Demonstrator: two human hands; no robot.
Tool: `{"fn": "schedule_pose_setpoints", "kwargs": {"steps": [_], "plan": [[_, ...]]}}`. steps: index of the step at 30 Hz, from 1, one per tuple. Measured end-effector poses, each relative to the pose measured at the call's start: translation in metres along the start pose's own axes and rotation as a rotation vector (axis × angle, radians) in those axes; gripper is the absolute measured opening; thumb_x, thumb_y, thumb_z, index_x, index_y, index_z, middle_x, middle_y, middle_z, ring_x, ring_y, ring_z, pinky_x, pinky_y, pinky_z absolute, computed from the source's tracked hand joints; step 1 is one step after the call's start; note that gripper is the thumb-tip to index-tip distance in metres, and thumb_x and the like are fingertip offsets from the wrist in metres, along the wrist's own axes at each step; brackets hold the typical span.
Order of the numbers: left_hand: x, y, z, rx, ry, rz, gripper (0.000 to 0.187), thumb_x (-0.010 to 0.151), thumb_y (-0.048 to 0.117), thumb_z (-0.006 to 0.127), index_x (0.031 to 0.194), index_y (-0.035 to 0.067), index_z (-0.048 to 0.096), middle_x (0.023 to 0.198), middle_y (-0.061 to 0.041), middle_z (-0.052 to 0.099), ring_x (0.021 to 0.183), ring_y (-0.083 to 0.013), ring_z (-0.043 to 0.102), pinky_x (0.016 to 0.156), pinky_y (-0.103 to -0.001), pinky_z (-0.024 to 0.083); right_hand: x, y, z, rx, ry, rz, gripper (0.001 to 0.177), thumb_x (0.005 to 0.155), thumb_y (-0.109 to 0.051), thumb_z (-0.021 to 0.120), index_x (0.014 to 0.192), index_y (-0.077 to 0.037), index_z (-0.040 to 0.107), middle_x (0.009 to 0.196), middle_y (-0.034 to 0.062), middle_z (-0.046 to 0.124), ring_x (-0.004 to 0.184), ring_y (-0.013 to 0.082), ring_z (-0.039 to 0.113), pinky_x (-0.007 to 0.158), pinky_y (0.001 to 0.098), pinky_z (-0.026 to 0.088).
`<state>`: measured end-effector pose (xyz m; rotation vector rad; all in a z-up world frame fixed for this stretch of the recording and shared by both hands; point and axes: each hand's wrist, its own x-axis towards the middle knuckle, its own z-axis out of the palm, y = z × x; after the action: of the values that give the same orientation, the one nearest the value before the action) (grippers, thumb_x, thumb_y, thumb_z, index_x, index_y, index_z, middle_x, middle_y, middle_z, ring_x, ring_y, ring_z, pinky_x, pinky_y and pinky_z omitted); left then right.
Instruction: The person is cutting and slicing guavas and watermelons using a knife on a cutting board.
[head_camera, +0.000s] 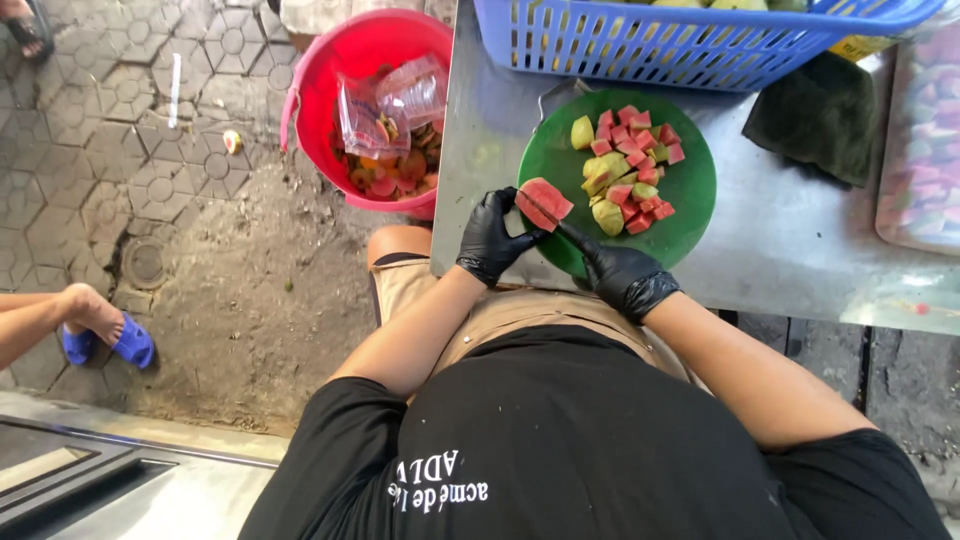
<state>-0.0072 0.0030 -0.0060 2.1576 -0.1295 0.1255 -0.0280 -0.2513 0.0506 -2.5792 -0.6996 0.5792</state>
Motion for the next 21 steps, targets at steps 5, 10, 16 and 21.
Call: {"fn": "schedule_pose_setpoints", "kwargs": {"steps": [5,10,16,21], "plan": [[-0.001,0.019,-0.014,0.002,-0.053,0.015,0.076,0.072,0.043,0.092,0.129,0.005,0.059,0.119,-0.016,0.066,0.113,-0.034,0.064,0.097,-0.044,0.053,-0.024,-0.012,-0.025,0.123,-0.027,0.072,0.077,0.097,-0.018,0.056,0.164,-0.037,0.022,0.078,0.0209,0.066,0.061,0.0339,0.064,0.062,0.048,0.054],[0.037,0.036,-0.044,0.188,-0.062,0.102,0.101,0.058,0.048,0.095,0.135,0.001,0.05,0.127,-0.021,0.056,0.118,-0.0415,0.052,0.098,-0.051,0.045,-0.051,0.025,-0.01,0.442,0.181,-0.014,0.071,0.102,-0.011,0.056,0.163,-0.035,0.03,0.069,0.0084,0.058,0.06,0.0145,0.052,0.062,0.0367,0.053],[0.083,0.008,-0.02,0.463,-0.452,0.881,0.093,0.061,0.055,0.087,0.141,0.019,0.057,0.133,-0.011,0.061,0.124,-0.0412,0.053,0.095,-0.052,0.046,-0.062,0.025,-0.013,0.713,0.233,-0.075,0.071,0.106,-0.002,0.055,0.167,-0.032,0.036,0.08,0.0028,0.053,0.076,0.0081,0.048,0.079,0.0251,0.043],[0.05,0.03,0.006,0.414,-0.252,0.319,0.074,0.069,0.062,0.086,0.125,0.02,0.06,0.117,-0.012,0.064,0.105,-0.0384,0.064,0.089,-0.051,0.053,-0.061,0.005,-0.027,0.321,0.186,0.185,0.074,0.1,-0.019,0.06,0.163,-0.035,0.027,0.068,0.0188,0.063,0.057,0.0235,0.061,0.067,0.0397,0.055]]}}
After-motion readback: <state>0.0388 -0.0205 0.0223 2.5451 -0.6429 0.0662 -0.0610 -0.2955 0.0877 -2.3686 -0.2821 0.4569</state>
